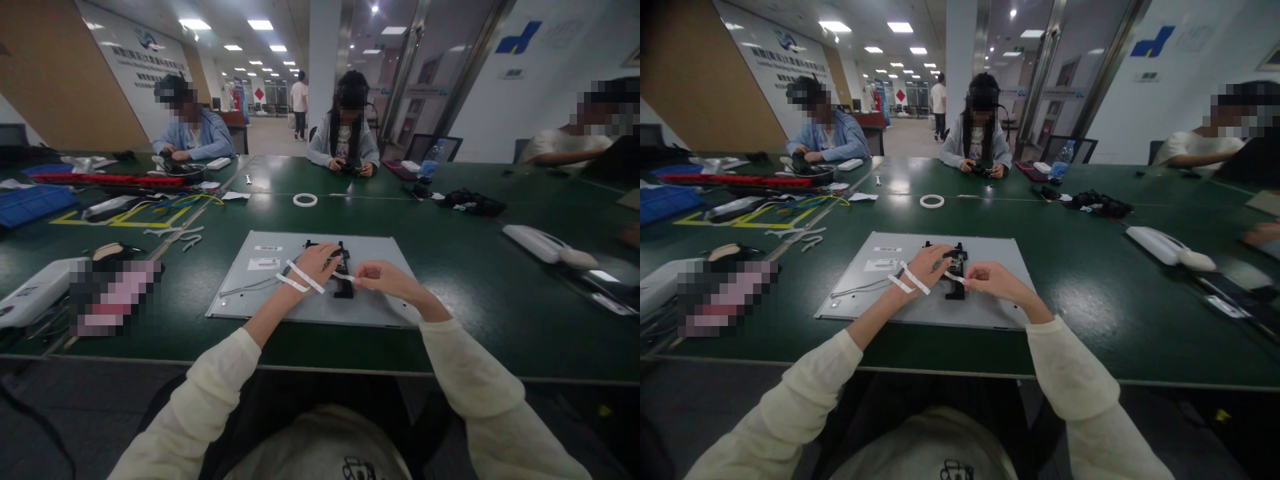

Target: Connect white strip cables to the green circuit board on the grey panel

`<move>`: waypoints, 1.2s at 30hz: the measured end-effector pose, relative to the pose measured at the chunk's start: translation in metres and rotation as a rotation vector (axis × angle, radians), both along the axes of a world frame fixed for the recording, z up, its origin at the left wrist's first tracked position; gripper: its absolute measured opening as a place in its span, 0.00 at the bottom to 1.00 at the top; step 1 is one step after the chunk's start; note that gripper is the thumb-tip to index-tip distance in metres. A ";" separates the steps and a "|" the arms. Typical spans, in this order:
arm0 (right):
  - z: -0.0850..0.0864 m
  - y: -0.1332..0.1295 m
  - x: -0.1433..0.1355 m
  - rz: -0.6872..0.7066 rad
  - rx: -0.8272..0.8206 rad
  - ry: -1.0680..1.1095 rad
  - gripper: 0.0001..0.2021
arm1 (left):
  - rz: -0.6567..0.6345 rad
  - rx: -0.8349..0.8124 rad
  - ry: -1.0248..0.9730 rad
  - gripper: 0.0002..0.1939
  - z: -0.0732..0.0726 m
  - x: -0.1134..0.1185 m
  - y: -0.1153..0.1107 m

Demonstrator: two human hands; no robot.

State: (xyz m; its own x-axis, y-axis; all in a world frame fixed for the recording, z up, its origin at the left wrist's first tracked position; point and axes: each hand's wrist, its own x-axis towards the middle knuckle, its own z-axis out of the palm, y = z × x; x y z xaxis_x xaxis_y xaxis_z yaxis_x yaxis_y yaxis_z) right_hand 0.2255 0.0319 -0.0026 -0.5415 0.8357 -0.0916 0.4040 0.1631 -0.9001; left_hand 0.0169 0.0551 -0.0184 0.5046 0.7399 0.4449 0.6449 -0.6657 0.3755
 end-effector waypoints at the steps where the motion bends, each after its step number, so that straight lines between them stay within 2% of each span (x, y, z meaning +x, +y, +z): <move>1: 0.001 -0.001 0.000 0.022 -0.009 0.033 0.15 | -0.043 -0.013 -0.052 0.17 0.004 0.001 -0.003; 3: 0.003 -0.002 -0.001 0.042 -0.004 0.061 0.15 | -0.112 -0.054 -0.090 0.16 0.008 0.004 -0.009; 5: 0.002 -0.001 -0.001 0.017 0.032 0.044 0.15 | -0.112 -0.090 -0.057 0.15 0.009 0.006 -0.014; 11: -0.007 0.000 -0.003 -0.105 0.106 -0.004 0.13 | 0.107 -0.206 0.023 0.14 0.000 0.010 -0.019; 15: -0.011 -0.001 -0.005 -0.175 0.118 -0.033 0.12 | 0.146 -0.255 0.012 0.08 -0.002 0.011 -0.023; 18: -0.014 -0.002 -0.005 -0.214 0.220 -0.153 0.12 | 0.138 -0.271 0.070 0.07 -0.002 0.012 -0.027; 25: -0.021 -0.004 -0.010 -0.289 0.446 -0.351 0.08 | 0.182 -0.198 0.368 0.13 -0.003 0.018 -0.033; 31: -0.020 -0.011 -0.018 -0.266 0.533 -0.652 0.11 | 0.152 -0.173 0.394 0.11 -0.005 0.017 -0.025; 36: -0.017 -0.014 -0.015 -0.289 0.590 -0.924 0.13 | 0.146 -0.161 0.459 0.11 0.002 0.008 -0.020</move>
